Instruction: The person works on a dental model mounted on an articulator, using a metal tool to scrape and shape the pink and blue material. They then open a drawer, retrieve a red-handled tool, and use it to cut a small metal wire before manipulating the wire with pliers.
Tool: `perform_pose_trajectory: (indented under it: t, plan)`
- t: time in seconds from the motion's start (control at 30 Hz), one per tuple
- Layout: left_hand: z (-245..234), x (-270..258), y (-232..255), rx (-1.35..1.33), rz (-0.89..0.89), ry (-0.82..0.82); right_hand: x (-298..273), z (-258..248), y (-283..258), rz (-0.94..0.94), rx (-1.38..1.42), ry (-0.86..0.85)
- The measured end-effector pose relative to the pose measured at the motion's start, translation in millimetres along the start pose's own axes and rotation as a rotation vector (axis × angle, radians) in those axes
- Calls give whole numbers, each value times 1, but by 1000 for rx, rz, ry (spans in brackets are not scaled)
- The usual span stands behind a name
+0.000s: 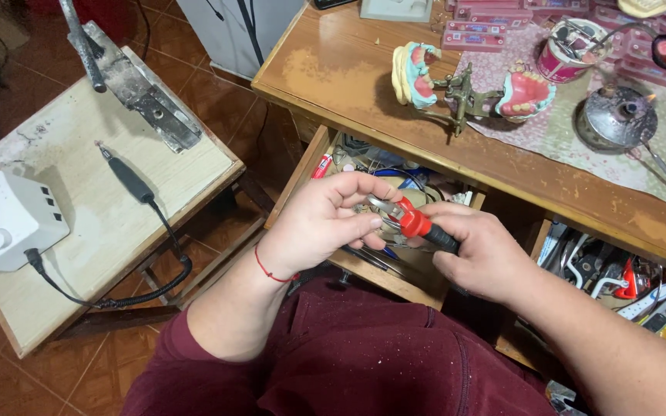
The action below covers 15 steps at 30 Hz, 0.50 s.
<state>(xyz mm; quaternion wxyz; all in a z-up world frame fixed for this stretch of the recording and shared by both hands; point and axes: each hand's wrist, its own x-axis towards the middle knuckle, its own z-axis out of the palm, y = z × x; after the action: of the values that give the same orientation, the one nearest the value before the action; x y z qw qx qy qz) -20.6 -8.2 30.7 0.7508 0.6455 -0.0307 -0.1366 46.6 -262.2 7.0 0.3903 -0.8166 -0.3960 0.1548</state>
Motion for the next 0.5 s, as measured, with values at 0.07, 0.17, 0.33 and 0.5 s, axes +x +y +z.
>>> perform_pose_trajectory:
  t: [0.07, 0.17, 0.33, 0.5]
  plan:
    - [0, 0, 0, 2, -4, -3, 0, 0, 1, -23, 0, -6]
    - [-3, 1, -2, 13, -7, -9, 1, 1, 4, -37, 21, -13]
    - [-3, 2, -1, 14, -24, -8, 2, 0, 2, -26, 25, -24]
    - [-4, 2, -1, 17, -33, -13, 1, 1, 5, -41, 34, -25]
